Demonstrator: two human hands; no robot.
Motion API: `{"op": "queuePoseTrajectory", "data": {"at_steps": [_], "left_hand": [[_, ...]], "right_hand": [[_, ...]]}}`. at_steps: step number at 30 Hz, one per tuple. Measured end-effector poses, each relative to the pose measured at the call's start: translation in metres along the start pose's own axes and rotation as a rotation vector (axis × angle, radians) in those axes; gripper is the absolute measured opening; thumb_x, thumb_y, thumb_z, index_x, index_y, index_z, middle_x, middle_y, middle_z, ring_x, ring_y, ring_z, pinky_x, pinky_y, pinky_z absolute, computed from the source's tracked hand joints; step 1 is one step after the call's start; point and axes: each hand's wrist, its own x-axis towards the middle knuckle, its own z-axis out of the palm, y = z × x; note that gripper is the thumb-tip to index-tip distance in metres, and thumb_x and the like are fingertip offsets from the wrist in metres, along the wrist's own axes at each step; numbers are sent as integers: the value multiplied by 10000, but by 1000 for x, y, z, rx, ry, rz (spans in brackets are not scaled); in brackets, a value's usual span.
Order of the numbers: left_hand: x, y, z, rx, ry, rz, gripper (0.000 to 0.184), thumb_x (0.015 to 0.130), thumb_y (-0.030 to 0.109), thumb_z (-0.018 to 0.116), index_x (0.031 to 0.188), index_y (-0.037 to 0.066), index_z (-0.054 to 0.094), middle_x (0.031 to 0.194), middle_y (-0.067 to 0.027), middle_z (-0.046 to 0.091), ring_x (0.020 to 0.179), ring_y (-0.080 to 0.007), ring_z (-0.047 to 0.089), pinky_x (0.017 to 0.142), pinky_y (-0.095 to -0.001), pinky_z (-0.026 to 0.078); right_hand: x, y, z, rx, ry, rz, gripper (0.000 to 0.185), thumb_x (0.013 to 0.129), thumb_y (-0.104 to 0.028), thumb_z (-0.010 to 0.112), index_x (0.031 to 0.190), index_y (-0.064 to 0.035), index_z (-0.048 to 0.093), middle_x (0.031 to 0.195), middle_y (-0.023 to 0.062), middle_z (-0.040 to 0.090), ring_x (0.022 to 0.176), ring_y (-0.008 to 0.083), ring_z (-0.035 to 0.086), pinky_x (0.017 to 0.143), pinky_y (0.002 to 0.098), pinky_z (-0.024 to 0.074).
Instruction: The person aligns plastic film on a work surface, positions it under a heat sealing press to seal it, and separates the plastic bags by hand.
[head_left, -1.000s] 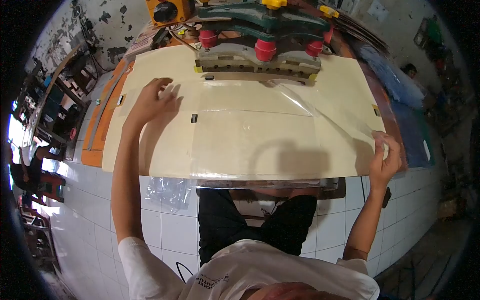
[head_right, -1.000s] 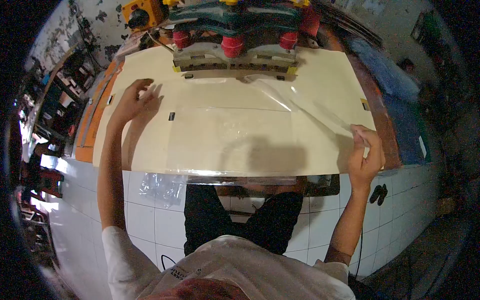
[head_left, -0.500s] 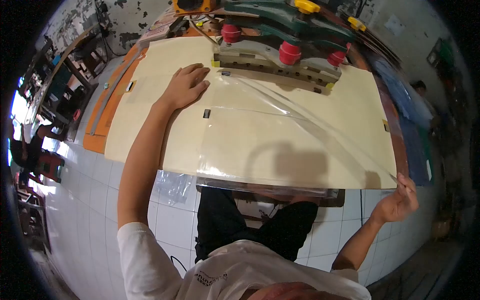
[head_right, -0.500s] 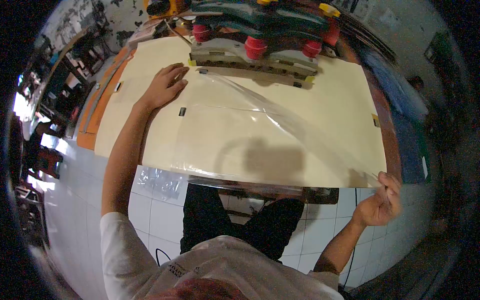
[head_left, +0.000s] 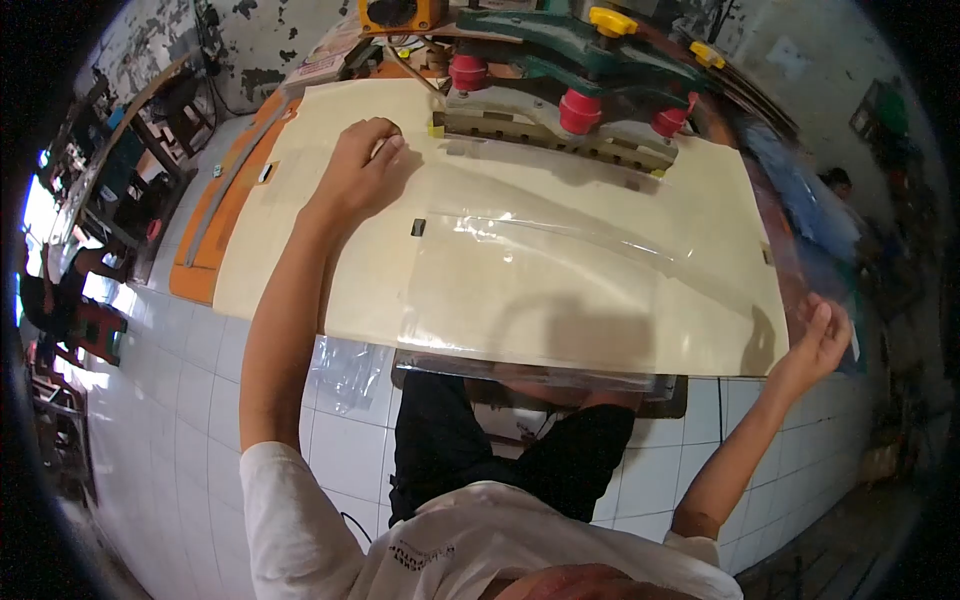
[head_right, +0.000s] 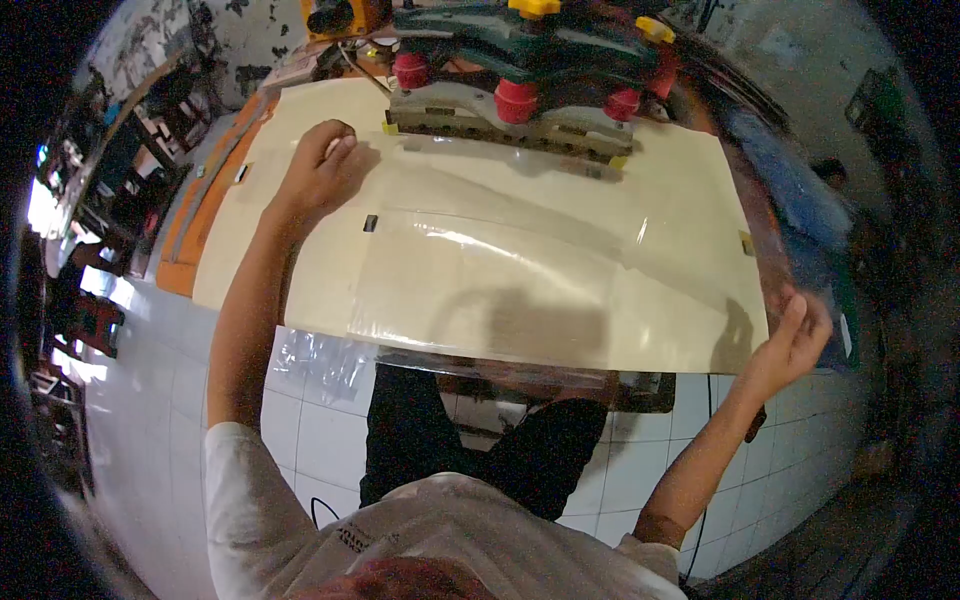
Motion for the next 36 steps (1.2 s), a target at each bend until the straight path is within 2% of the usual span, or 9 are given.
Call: {"op": "queuePoseTrajectory", "data": {"at_steps": [3, 4, 7, 11, 16, 19, 26, 28, 36], "left_hand": [[8, 13, -22, -70, 40, 133, 219, 938, 188, 595, 874, -21, 596, 737, -147, 594, 729, -277, 551, 691, -388, 434], [9, 16, -28, -72, 42, 140, 219, 938, 188, 595, 874, -21, 596, 737, -147, 594, 729, -277, 551, 691, -388, 434], [9, 22, -38, -110, 52, 94, 268, 963, 227, 586, 844, -2, 512, 721, -40, 460, 706, -134, 423, 661, -294, 371], [11, 42, -59, -162, -17, 15, 267, 963, 214, 564, 813, 15, 467, 723, -13, 385, 707, -101, 362, 633, -273, 320], [15, 59, -77, -100, -25, -23, 259, 950, 199, 568, 812, -2, 482, 734, -29, 422, 724, -113, 397, 644, -276, 340], [14, 72, -79, -47, 91, 111, 252, 909, 177, 596, 790, -37, 540, 598, -9, 384, 591, -87, 335, 524, -304, 265], [15, 72, -84, -54, 68, 141, 235, 901, 164, 594, 789, -32, 527, 636, -27, 373, 625, -101, 348, 550, -303, 281], [14, 72, -87, -37, 4, 60, 283, 947, 205, 580, 802, -8, 464, 728, -12, 397, 721, -109, 368, 638, -273, 327], [16, 69, -88, -24, -5, 42, 309, 961, 231, 570, 794, -3, 455, 727, -3, 387, 717, -105, 354, 634, -269, 311]], "right_hand": [[23, 28, 5, 102, 4, 120, 256, 997, -201, 622, 1145, 2, 577, 1026, 96, 656, 953, 167, 634, 828, 290, 534], [29, 33, 8, 133, 4, 175, 249, 996, -198, 623, 1145, -2, 587, 1018, 85, 654, 943, 152, 632, 799, 269, 534], [46, 43, 13, 192, -47, 259, 231, 982, -180, 642, 1137, -12, 615, 972, 57, 656, 865, 111, 621, 698, 227, 508], [58, 50, 18, 164, -95, 375, 176, 966, -187, 659, 1106, -80, 662, 872, -5, 659, 717, 55, 571, 612, 183, 458], [61, 49, 19, 120, -138, 451, 158, 955, -207, 670, 1095, -135, 685, 843, -33, 660, 668, 30, 547, 569, 167, 440], [61, 52, 19, 115, -128, 467, 174, 953, -205, 670, 1106, -122, 684, 844, -31, 661, 673, 26, 548, 553, 168, 434], [61, 56, 20, 172, -85, 475, 174, 954, -182, 659, 1105, -97, 677, 855, -23, 662, 711, 34, 570, 565, 169, 437], [61, 58, 17, 168, -85, 472, 176, 953, -177, 658, 1108, -96, 675, 861, -24, 662, 723, 36, 574, 574, 169, 441], [58, 55, 14, 219, -99, 372, 123, 959, -188, 657, 1050, -106, 669, 833, -24, 654, 701, 30, 557, 561, 174, 438]]}}
